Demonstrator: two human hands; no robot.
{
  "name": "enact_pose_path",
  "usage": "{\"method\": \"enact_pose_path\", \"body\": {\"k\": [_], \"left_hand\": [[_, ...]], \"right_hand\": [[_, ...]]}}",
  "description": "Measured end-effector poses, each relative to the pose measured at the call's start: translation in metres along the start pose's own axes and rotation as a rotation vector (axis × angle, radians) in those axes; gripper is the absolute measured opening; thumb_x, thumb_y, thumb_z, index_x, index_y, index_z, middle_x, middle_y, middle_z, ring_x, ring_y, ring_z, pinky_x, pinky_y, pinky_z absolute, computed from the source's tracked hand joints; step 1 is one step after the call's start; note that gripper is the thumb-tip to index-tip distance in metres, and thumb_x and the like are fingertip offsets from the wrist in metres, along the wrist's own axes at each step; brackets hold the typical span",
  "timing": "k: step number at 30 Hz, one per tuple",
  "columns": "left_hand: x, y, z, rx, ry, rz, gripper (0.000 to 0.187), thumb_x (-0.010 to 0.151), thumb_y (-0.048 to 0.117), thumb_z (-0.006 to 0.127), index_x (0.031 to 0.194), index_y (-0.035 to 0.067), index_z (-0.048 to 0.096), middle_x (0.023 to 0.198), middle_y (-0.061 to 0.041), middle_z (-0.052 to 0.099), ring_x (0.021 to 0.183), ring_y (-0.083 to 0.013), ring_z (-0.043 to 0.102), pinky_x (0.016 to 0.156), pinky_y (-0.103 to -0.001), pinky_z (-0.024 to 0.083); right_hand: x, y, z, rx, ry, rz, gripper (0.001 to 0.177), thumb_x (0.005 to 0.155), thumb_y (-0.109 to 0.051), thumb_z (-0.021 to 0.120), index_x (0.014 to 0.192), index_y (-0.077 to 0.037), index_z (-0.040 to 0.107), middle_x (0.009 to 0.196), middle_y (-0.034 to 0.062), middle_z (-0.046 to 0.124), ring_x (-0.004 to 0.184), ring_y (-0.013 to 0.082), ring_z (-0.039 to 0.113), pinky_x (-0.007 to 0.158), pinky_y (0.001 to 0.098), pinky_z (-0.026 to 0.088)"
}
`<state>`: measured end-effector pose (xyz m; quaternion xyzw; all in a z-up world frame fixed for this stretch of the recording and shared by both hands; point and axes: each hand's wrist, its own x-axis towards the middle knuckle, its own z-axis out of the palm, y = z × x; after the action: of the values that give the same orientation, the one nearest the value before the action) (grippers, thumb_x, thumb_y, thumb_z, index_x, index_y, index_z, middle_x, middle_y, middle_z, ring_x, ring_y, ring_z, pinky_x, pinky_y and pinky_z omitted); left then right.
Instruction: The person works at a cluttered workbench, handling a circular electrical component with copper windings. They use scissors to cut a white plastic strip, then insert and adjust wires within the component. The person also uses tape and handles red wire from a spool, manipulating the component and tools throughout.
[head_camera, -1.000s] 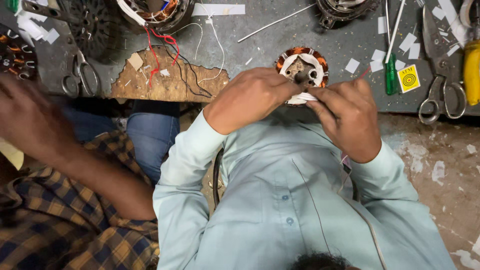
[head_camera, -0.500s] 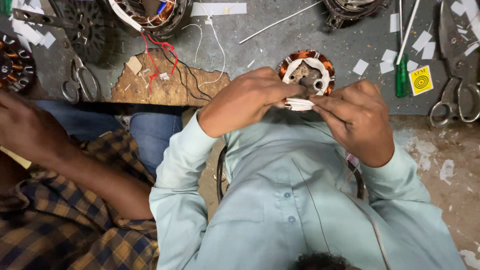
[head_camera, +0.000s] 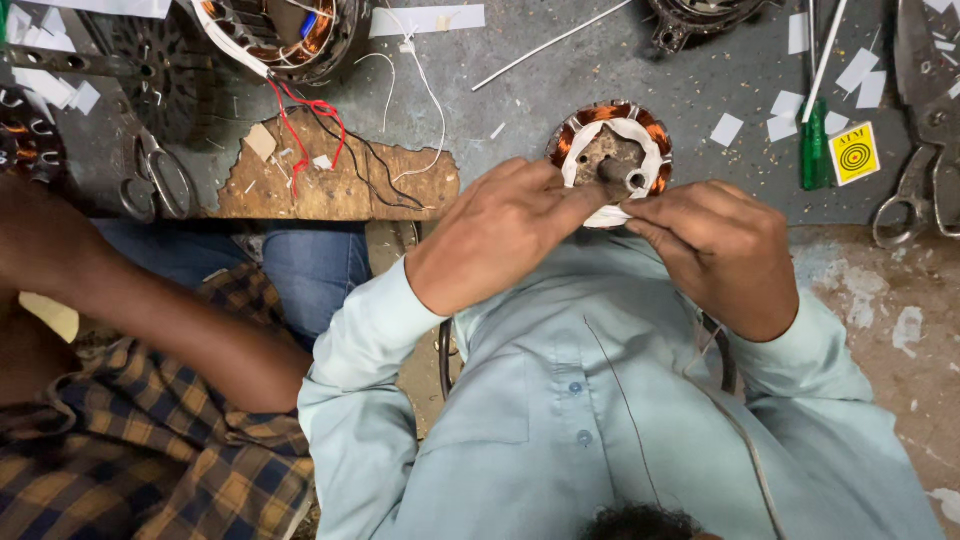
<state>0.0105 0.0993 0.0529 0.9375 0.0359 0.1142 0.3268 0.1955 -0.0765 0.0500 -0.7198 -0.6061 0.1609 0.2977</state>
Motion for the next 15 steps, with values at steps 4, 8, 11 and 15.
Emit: {"method": "enact_pose_path", "body": {"k": [4, 8, 11, 15], "left_hand": [[0.004, -0.001, -0.003, -0.061, 0.025, -0.016, 0.034, 0.091, 0.006, 0.061, 0.124, 0.006, 0.068, 0.084, -0.009, 0.062, 0.090, -0.0296, 0.061, 0.082, -0.040, 0.049], [0.015, -0.012, 0.000, -0.091, 0.031, 0.018, 0.023, 0.090, 0.006, 0.061, 0.112, 0.006, 0.067, 0.087, -0.009, 0.063, 0.093, -0.0313, 0.061, 0.084, -0.042, 0.049], [0.018, -0.016, 0.003, -0.090, 0.003, 0.008, 0.015, 0.090, 0.008, 0.063, 0.105, 0.005, 0.066, 0.085, -0.010, 0.062, 0.092, -0.0312, 0.061, 0.085, -0.042, 0.049], [0.015, -0.017, 0.001, -0.072, 0.003, 0.112, 0.016, 0.091, 0.010, 0.063, 0.106, 0.006, 0.067, 0.095, -0.007, 0.066, 0.097, -0.0280, 0.060, 0.091, -0.039, 0.049]], "right_hand": [[-0.001, 0.002, 0.002, 0.013, 0.002, -0.003, 0.018, 0.092, -0.010, 0.083, 0.108, -0.006, 0.078, 0.100, 0.0092, 0.074, 0.088, 0.0253, 0.071, 0.079, 0.0356, 0.056], [-0.002, 0.003, 0.002, 0.017, 0.002, -0.002, 0.018, 0.092, -0.010, 0.083, 0.108, -0.005, 0.077, 0.100, 0.0093, 0.074, 0.088, 0.0252, 0.071, 0.079, 0.0356, 0.055], [-0.002, 0.003, 0.002, -0.007, -0.007, 0.004, 0.017, 0.091, -0.010, 0.083, 0.107, -0.005, 0.078, 0.098, 0.0091, 0.074, 0.087, 0.0261, 0.071, 0.078, 0.0360, 0.055], [-0.001, 0.004, 0.001, -0.023, -0.017, 0.004, 0.017, 0.092, -0.012, 0.082, 0.108, -0.008, 0.077, 0.099, 0.0086, 0.074, 0.087, 0.0264, 0.070, 0.077, 0.0361, 0.055]]}}
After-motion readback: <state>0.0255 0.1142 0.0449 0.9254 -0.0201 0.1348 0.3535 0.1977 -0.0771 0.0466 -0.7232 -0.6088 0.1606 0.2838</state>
